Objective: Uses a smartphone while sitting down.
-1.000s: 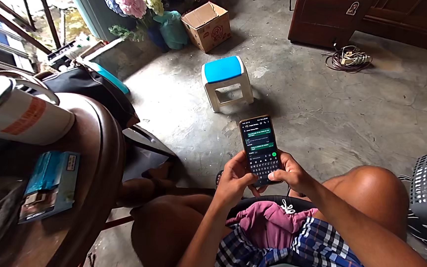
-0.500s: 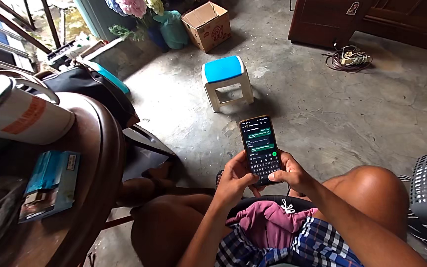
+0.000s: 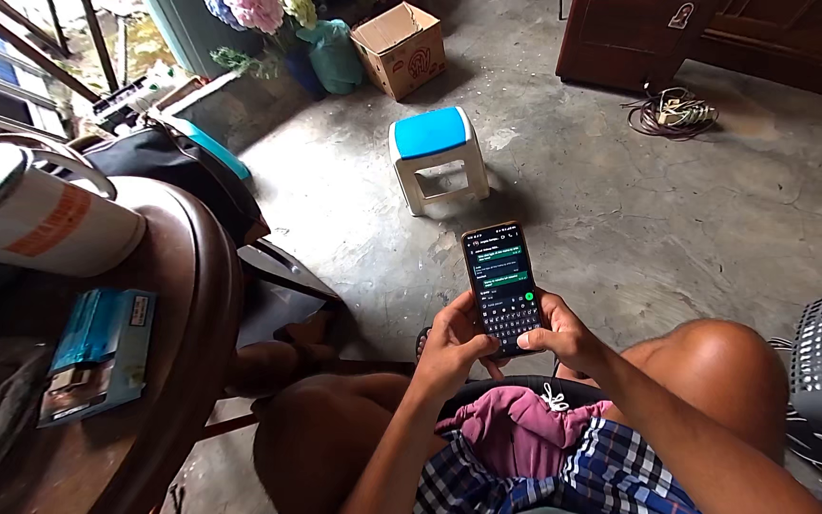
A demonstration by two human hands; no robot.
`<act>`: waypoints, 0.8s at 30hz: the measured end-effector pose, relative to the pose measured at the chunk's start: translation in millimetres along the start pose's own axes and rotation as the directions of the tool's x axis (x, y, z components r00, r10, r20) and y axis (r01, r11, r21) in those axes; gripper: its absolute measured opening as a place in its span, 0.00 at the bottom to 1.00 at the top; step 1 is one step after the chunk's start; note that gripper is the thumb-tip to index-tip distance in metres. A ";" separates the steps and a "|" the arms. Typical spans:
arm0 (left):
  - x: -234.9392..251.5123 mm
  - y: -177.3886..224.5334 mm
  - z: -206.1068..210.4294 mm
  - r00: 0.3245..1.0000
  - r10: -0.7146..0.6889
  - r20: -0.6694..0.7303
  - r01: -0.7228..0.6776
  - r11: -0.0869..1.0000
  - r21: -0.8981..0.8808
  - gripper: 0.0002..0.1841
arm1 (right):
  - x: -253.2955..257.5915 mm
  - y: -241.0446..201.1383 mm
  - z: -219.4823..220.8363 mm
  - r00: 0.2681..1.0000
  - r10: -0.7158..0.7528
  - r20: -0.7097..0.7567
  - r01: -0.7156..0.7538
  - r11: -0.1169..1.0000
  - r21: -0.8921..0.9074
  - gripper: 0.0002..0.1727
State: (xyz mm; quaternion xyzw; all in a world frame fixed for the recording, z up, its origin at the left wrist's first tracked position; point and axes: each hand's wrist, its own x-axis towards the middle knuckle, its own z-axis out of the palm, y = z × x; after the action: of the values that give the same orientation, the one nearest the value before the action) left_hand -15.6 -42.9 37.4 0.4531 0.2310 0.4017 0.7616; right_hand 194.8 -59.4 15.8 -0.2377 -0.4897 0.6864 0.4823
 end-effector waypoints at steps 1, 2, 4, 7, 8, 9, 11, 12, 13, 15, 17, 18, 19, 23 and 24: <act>0.1 0.0 0.1 1.000 0.000 -0.001 0.000 1.000 0.000 0.27 | -0.1 -0.2 0.3 1.000 0.001 -0.001 -0.001 1.000 0.000 0.27; 0.3 0.1 0.2 1.000 0.000 0.000 0.000 1.000 -0.001 0.27 | -0.3 -0.5 0.4 1.000 0.001 -0.002 -0.001 1.000 0.002 0.27; 0.4 0.1 0.1 1.000 -0.002 -0.002 0.002 1.000 0.000 0.27 | -0.3 -0.4 0.5 1.000 0.002 -0.006 -0.002 1.000 0.001 0.27; 0.4 -0.4 -0.5 1.000 0.003 -0.001 -0.003 1.000 0.009 0.28 | -0.1 -0.2 1.1 1.000 -0.005 -0.013 0.005 1.000 -0.008 0.27; 0.4 -0.6 -0.7 1.000 0.004 -0.002 -0.004 1.000 0.011 0.28 | -0.1 -0.1 1.2 1.000 -0.007 -0.014 0.007 1.000 -0.014 0.27; 0.4 -0.7 -0.8 1.000 0.005 -0.003 -0.005 1.000 0.011 0.27 | -0.1 -0.1 1.1 1.000 -0.010 -0.013 0.009 1.000 -0.019 0.27; 0.2 -0.6 -1.0 1.000 0.008 -0.004 -0.008 1.000 0.014 0.27 | 0.1 0.0 0.8 1.000 -0.014 -0.009 0.014 1.000 -0.025 0.28; 0.1 -0.7 -1.0 1.000 0.008 -0.005 -0.008 1.000 0.014 0.27 | 0.0 -0.3 0.9 1.000 -0.012 -0.009 0.012 0.999 -0.030 0.28; 0.0 -0.6 -0.9 1.000 0.009 -0.005 -0.008 1.000 0.016 0.27 | -0.2 -0.7 0.9 1.000 -0.011 -0.011 0.011 0.999 -0.033 0.28; 0.1 -0.3 -0.4 1.000 0.009 -0.006 -0.009 1.000 0.029 0.27 | -0.2 -0.9 1.2 1.000 -0.011 -0.016 0.010 0.999 -0.038 0.28; 0.0 -0.4 -0.5 1.000 0.008 -0.005 -0.008 1.000 0.030 0.27 | -0.3 -0.5 1.1 1.000 -0.011 -0.016 0.010 0.999 -0.037 0.28; 0.1 -0.5 -0.5 1.000 0.008 -0.004 -0.008 1.000 0.028 0.27 | -0.2 -0.4 1.1 1.000 -0.010 -0.015 0.009 0.999 -0.036 0.28; 0.2 -0.5 -0.4 1.000 0.006 -0.006 -0.006 1.000 0.026 0.27 | -0.1 -0.4 1.1 1.000 -0.008 -0.017 0.008 0.999 -0.035 0.28; 0.2 0.2 0.2 1.000 0.000 -0.009 0.000 1.000 0.025 0.27 | 0.0 -0.8 0.8 1.000 -0.006 -0.015 0.005 0.999 -0.038 0.28; 0.2 0.3 0.3 1.000 0.001 -0.010 -0.001 1.000 0.025 0.27 | 0.1 -1.0 0.6 1.000 -0.004 -0.014 0.004 0.999 -0.040 0.28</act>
State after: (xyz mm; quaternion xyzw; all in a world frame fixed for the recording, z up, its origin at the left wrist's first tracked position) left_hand -15.4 -42.8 37.8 0.4606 0.2397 0.4014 0.7545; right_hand 194.7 -59.5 17.0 -0.2511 -0.5006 0.6737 0.4822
